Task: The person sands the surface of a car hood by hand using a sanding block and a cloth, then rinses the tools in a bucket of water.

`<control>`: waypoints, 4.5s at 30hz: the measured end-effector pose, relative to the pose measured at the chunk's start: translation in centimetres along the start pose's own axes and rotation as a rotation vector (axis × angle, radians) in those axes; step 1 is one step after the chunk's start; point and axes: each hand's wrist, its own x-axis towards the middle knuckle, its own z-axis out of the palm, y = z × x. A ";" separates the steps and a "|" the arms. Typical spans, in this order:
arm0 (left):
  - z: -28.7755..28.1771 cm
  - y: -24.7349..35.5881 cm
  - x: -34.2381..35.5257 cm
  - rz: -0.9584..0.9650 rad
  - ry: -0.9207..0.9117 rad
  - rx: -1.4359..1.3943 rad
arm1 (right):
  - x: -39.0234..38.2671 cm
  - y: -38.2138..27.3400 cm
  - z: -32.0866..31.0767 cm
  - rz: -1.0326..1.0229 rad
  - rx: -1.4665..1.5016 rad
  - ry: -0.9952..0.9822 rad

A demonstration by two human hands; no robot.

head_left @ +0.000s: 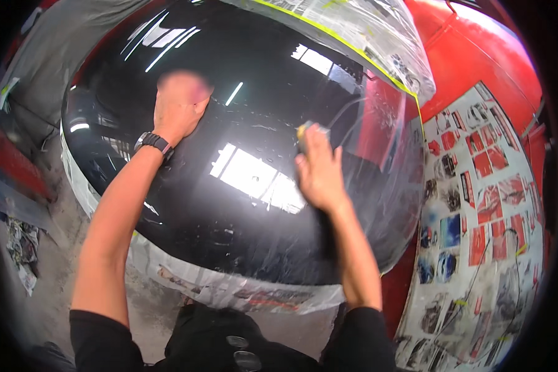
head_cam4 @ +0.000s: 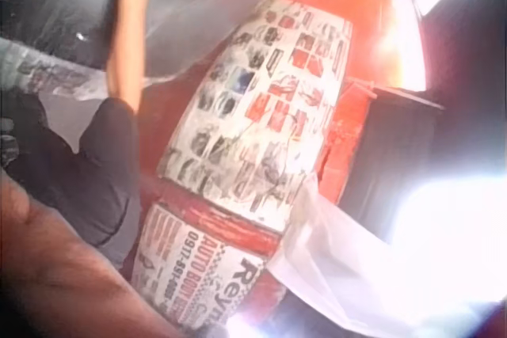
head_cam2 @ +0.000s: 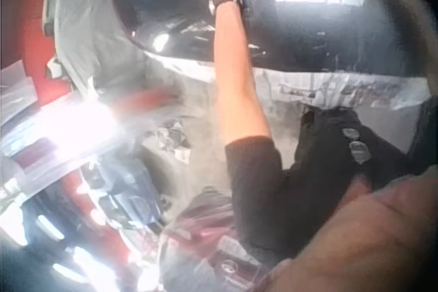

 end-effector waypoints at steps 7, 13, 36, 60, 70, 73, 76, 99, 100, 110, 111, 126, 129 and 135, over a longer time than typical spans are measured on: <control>0.2 1.3 0.6 -0.028 -0.005 -0.008 | -13.3 -12.1 0.4 0.031 0.118 -0.080; -0.1 1.2 0.0 -0.039 -0.023 -0.030 | -13.4 -8.8 -3.6 0.158 0.642 0.343; 0.3 -0.1 -0.3 -0.062 0.003 -0.097 | -3.0 -0.8 -0.9 -0.110 0.111 0.049; -0.1 -1.5 -0.9 -0.078 0.000 -0.029 | -6.4 -4.2 0.7 -0.107 0.063 -0.109; 0.7 2.0 -0.1 -0.017 0.022 -0.092 | 8.7 11.6 -2.3 0.386 -0.022 0.058; 0.2 0.1 0.0 -0.029 0.009 -0.032 | 4.7 7.4 0.7 0.108 0.012 0.032; -0.4 -1.2 -0.4 -0.053 0.012 -0.002 | -3.0 0.4 -1.2 -0.043 0.055 -0.101; 1.4 3.8 1.1 0.028 0.040 -0.113 | 7.4 31.2 -4.6 0.580 -0.042 0.190; 0.6 2.6 1.2 0.029 0.035 -0.069 | 8.3 28.6 -3.2 0.530 -0.011 0.135; 0.0 1.2 0.3 0.005 0.039 -0.033 | 3.0 25.1 -5.0 0.491 -0.061 0.009; 0.2 2.0 0.5 0.010 0.043 -0.059 | 4.2 28.0 -5.7 0.631 -0.135 0.031; -1.7 1.4 0.5 -0.034 -0.042 -0.048 | -14.6 1.0 0.7 0.584 -0.110 0.256; -1.4 2.3 0.8 -0.052 -0.012 -0.100 | -20.9 -3.7 4.0 0.622 -0.144 0.334; -0.6 0.6 -1.1 -0.078 0.015 -0.124 | -24.4 -11.1 4.6 0.532 -0.015 0.316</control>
